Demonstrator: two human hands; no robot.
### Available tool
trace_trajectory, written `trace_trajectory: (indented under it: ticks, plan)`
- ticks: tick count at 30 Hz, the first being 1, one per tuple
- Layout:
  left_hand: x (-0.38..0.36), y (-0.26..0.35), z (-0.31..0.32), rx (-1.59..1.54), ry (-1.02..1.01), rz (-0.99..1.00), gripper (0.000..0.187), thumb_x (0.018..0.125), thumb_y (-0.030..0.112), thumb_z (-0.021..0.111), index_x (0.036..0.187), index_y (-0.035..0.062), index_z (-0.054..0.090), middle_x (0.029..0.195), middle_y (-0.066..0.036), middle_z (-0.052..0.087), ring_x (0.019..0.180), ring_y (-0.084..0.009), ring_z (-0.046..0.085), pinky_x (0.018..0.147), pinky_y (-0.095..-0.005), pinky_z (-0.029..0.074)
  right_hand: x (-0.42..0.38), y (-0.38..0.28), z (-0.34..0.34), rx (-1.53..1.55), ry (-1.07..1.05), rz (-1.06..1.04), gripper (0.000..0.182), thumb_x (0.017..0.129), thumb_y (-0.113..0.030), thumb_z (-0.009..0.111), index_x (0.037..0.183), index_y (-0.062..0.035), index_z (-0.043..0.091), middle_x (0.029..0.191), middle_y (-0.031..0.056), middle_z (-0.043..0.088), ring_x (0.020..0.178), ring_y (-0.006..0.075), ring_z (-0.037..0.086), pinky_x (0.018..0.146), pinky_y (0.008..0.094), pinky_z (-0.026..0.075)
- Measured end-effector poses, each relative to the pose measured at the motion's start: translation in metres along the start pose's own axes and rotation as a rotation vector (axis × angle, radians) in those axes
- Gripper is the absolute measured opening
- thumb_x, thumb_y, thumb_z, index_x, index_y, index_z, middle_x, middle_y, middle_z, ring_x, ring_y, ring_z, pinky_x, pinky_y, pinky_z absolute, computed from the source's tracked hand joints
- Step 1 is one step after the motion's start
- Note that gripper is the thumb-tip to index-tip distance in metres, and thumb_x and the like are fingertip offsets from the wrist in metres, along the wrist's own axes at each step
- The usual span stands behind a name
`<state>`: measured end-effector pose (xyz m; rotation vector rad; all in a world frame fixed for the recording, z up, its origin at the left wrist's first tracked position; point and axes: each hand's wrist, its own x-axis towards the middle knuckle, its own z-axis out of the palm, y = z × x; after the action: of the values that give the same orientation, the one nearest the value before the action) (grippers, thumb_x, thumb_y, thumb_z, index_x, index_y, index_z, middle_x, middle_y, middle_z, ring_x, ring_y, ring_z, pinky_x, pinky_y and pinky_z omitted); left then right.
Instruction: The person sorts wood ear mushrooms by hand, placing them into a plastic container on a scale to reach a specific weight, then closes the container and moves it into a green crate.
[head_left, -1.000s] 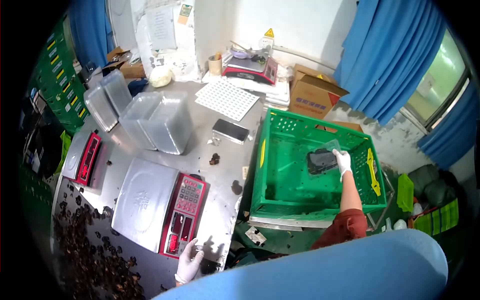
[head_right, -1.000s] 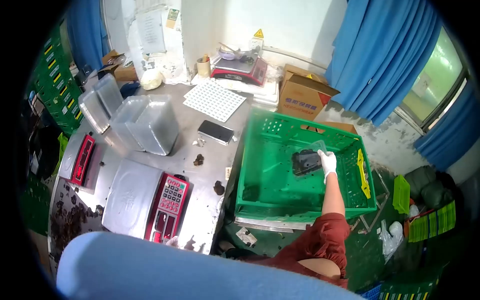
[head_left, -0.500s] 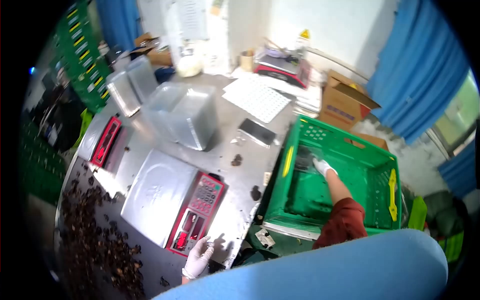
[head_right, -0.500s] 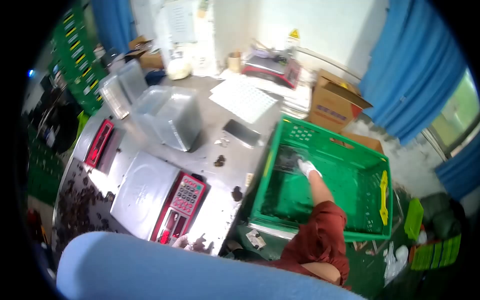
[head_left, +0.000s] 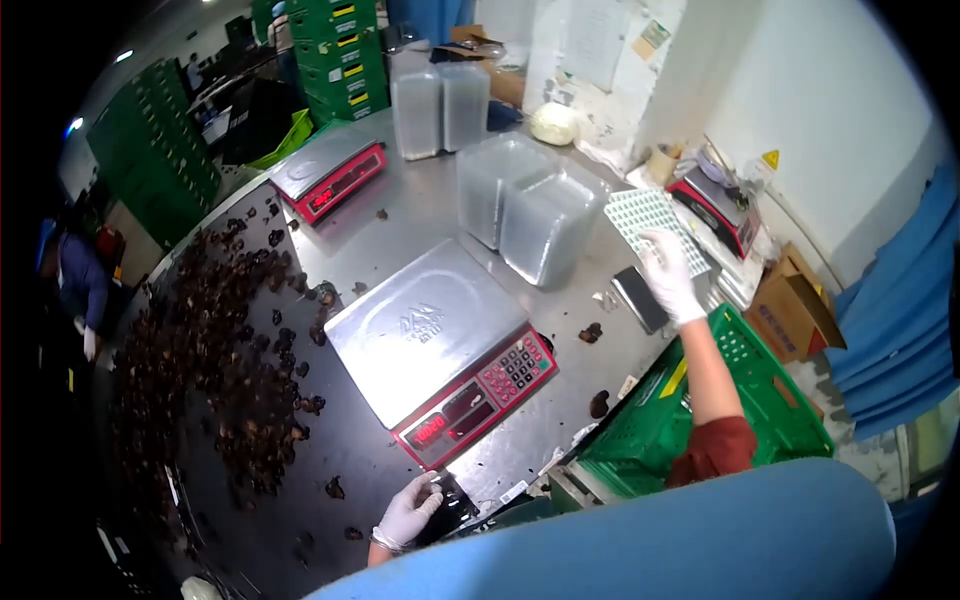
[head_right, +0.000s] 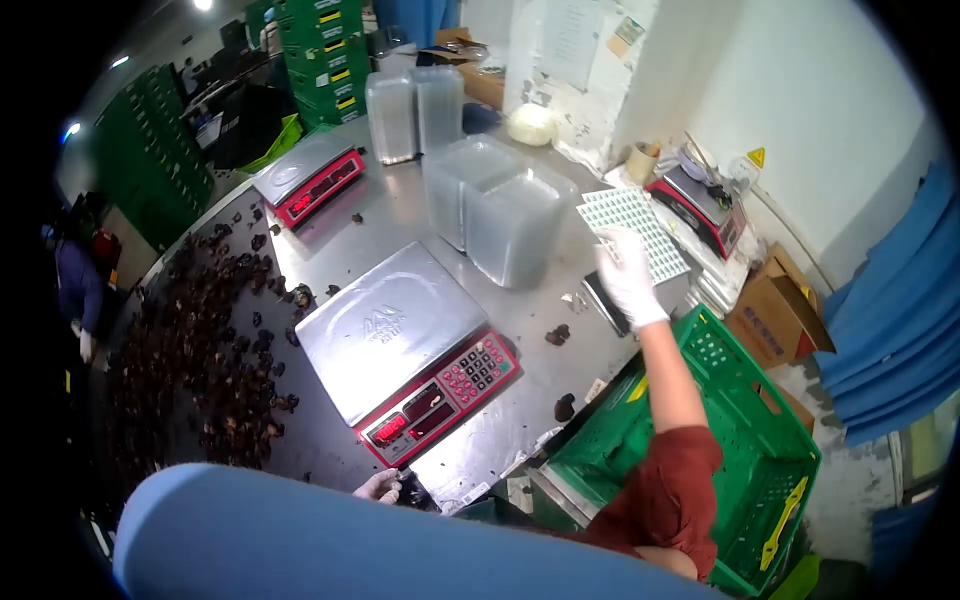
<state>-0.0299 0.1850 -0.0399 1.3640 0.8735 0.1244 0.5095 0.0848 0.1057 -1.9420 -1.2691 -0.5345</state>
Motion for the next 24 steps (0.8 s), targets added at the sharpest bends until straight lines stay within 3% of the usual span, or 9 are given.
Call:
trace_trajectory:
  ticks: [2,4,8,14,17,18,19,22,24]
  plan:
    - [-0.007,0.005,-0.004,0.016,0.049,0.03,0.045,0.09,0.012,0.064,0.131,-0.0006,0.05,0.102,-0.006,0.063,0.091,-0.0128,0.06,0.086,-0.0266,0.049,0.036,-0.024,0.033,-0.082,-0.175,-0.262,0.038,0.081,-0.008,0.062,0.119,-0.005,0.058,0.113,0.0164,0.061,0.111,0.0341,0.054,0.097,0.0414,0.042]
    - [-0.014,0.001,-0.008,0.032,0.109,0.047,0.046,0.09,0.012,0.065,0.131,-0.0006,0.05,0.103,-0.008,0.063,0.091,-0.0137,0.061,0.086,-0.0274,0.049,0.057,-0.026,0.067,-0.211,-0.194,-0.407,0.036,0.082,-0.01,0.062,0.117,-0.0056,0.057,0.109,0.0157,0.062,0.107,0.0336,0.056,0.094,0.0425,0.044]
    - [-0.034,-0.026,-0.02,0.023,0.229,0.044,0.046,0.089,0.012,0.066,0.131,-0.0003,0.051,0.101,-0.007,0.064,0.088,-0.0133,0.061,0.083,-0.0273,0.05,0.087,-0.012,0.09,-0.373,-0.52,-0.348,0.012,0.081,-0.016,0.063,0.089,-0.0069,0.061,0.092,0.012,0.064,0.095,0.0314,0.059,0.084,0.0447,0.045]
    - [-0.07,-0.035,-0.017,-0.037,0.314,-0.04,0.048,0.088,0.012,0.068,0.131,0.0005,0.051,0.097,-0.005,0.063,0.085,-0.0106,0.06,0.081,-0.0262,0.05,0.131,-0.024,0.067,-0.428,-0.473,-0.298,0.028,0.062,-0.022,0.081,0.08,-0.0092,0.063,0.081,0.0103,0.066,0.086,0.0332,0.061,0.078,0.0426,0.048]
    - [-0.08,-0.028,-0.017,-0.009,0.304,0.035,0.048,0.088,0.015,0.067,0.131,0.0004,0.051,0.096,-0.006,0.063,0.084,-0.0124,0.06,0.079,-0.0269,0.05,0.153,-0.003,0.066,-0.367,-0.458,-0.198,0.023,0.066,-0.013,0.076,0.085,-0.007,0.064,0.088,0.0143,0.066,0.084,0.0354,0.061,0.078,0.0427,0.049]
    - [-0.085,-0.029,-0.017,-0.009,0.313,0.057,0.048,0.089,0.016,0.067,0.131,0.0003,0.051,0.096,-0.006,0.064,0.084,-0.0129,0.06,0.079,-0.0271,0.05,0.154,-0.034,0.054,-0.264,-0.259,-0.398,0.019,0.069,-0.01,0.072,0.084,-0.0047,0.061,0.086,0.0159,0.064,0.08,0.0364,0.06,0.075,0.0442,0.049]
    - [-0.087,-0.027,-0.016,0.01,0.321,0.064,0.047,0.089,0.018,0.066,0.13,0.0001,0.051,0.096,-0.007,0.064,0.084,-0.0131,0.06,0.079,-0.0271,0.05,0.153,-0.067,0.047,-0.246,-0.229,-0.379,0.017,0.071,-0.007,0.069,0.084,-0.0015,0.058,0.08,0.0163,0.061,0.077,0.0369,0.058,0.072,0.0436,0.047]
    - [-0.098,-0.014,-0.015,0.0,0.305,0.033,0.043,0.091,0.015,0.064,0.129,-0.0006,0.051,0.097,-0.003,0.061,0.09,-0.0102,0.057,0.083,-0.0252,0.047,0.124,-0.131,0.056,0.021,-0.244,-0.398,0.009,0.086,-0.004,0.061,0.09,0.0012,0.054,0.085,0.0168,0.056,0.08,0.0329,0.056,0.072,0.0391,0.045]
    - [-0.101,-0.023,-0.011,0.098,0.396,0.107,0.044,0.088,0.022,0.065,0.125,0.0011,0.055,0.098,-0.012,0.064,0.087,-0.0192,0.062,0.082,-0.0298,0.05,0.09,-0.161,0.071,0.072,-0.319,-0.541,0.015,0.085,0.0,0.06,0.1,-0.0003,0.057,0.09,0.0159,0.057,0.083,0.0321,0.057,0.078,0.0374,0.046]
